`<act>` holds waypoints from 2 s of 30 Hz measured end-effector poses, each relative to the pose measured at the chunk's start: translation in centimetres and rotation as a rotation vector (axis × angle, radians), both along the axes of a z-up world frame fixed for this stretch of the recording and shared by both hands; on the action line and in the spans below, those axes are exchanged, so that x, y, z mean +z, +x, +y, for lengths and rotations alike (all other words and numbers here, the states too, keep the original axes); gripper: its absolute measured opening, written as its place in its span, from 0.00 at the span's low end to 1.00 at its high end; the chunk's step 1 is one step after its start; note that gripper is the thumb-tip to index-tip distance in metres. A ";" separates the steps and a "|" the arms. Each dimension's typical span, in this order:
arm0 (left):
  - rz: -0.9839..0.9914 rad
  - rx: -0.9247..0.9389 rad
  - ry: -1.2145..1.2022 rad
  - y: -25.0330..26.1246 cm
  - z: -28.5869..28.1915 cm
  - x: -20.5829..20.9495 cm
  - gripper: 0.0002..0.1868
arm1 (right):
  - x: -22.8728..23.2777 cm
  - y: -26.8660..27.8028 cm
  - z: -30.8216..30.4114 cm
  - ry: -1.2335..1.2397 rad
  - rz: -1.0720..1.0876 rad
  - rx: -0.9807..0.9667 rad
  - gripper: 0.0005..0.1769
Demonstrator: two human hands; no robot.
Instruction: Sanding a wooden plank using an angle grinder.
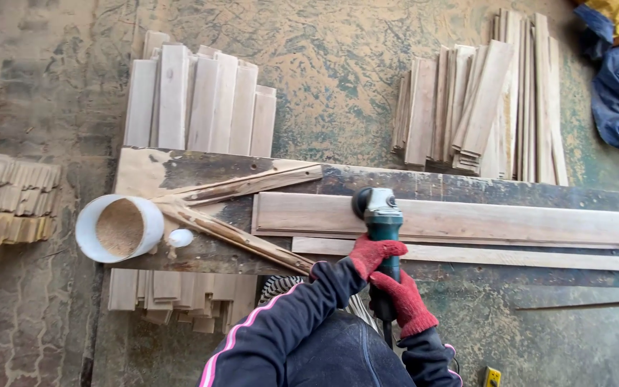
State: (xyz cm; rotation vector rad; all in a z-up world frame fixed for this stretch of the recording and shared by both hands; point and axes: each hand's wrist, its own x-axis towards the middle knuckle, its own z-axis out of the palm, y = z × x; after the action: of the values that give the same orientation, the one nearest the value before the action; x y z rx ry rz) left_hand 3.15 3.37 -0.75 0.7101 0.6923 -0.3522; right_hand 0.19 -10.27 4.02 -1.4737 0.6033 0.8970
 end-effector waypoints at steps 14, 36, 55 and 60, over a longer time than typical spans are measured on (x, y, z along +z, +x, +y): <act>0.048 -0.129 0.092 0.8 -1.3 0.7 0.29 | 0.5 0.1 -1.2 -0.044 0.013 -0.040 0.20; 0.084 0.342 -0.026 -13.4 15.4 2.1 0.22 | 1.2 -5.7 14.7 -0.104 -0.087 0.589 0.31; -0.031 0.245 -0.081 -10.1 12.1 -1.2 0.17 | 1.7 -4.8 12.7 -0.076 -0.036 0.433 0.30; 0.281 0.479 -0.075 -9.6 12.8 0.5 0.23 | 2.3 -4.1 13.6 -0.206 -0.198 0.682 0.36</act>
State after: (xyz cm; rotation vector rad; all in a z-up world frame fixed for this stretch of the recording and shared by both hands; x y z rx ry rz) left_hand -6.47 16.19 -0.22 0.4066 1.0819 -0.0347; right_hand -3.88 3.35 6.33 -1.9765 0.0277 1.2085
